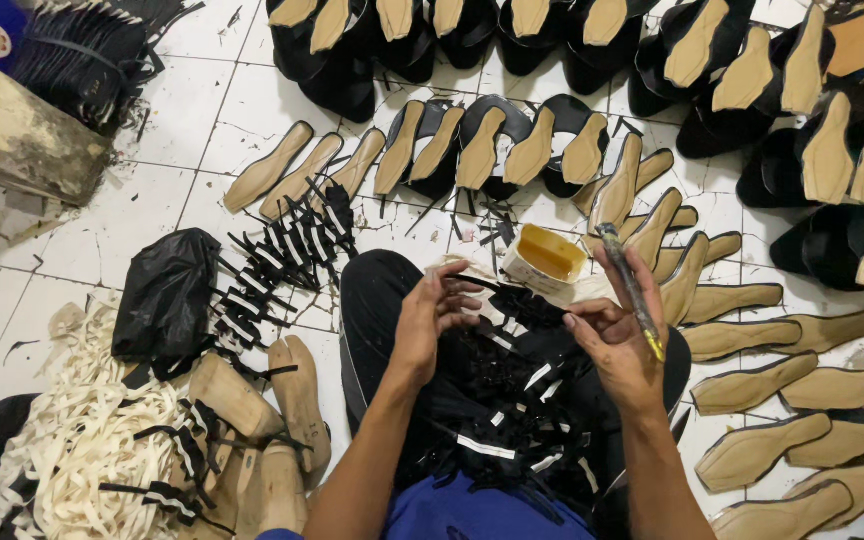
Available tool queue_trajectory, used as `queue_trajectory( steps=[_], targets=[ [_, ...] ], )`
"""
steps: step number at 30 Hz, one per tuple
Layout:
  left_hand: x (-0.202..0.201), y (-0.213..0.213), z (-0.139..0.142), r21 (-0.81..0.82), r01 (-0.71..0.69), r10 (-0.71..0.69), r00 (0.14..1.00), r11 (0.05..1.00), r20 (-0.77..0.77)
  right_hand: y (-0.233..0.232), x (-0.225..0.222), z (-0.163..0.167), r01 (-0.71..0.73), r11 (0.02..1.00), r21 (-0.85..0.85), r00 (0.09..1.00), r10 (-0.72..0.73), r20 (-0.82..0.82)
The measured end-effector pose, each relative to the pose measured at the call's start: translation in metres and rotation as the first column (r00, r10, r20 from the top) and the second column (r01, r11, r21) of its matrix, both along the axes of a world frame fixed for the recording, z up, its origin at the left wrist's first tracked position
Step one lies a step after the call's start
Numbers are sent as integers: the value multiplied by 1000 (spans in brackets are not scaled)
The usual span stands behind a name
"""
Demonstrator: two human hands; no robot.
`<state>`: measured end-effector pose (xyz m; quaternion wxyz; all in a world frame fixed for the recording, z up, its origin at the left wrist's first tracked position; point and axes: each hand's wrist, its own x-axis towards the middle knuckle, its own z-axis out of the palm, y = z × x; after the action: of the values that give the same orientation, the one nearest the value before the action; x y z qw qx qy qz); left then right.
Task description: The person sits on the workshop floor and applies glue with a brush to black fabric straps, dipping the brush into a glue container and setting the coated straps on the floor among rows of shoe lasts and uppers.
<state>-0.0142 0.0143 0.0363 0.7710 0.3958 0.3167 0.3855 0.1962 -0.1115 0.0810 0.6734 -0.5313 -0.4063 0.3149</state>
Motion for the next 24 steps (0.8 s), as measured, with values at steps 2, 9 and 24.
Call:
queue_trajectory(
  steps=[2,9,24],
  targets=[
    [-2,12,17,-35,-28,27,999,999,-32,3,7,7,-57,998,7,997,56,50],
    [6,-18,62,881,355,366,811,313,-456,11,12,29,-134,991,10,970,129,206],
    [40,-32,-2,92,451,-451,892,888,-15,32,0,12,-165,986,32,966,168,-195]
  ],
)
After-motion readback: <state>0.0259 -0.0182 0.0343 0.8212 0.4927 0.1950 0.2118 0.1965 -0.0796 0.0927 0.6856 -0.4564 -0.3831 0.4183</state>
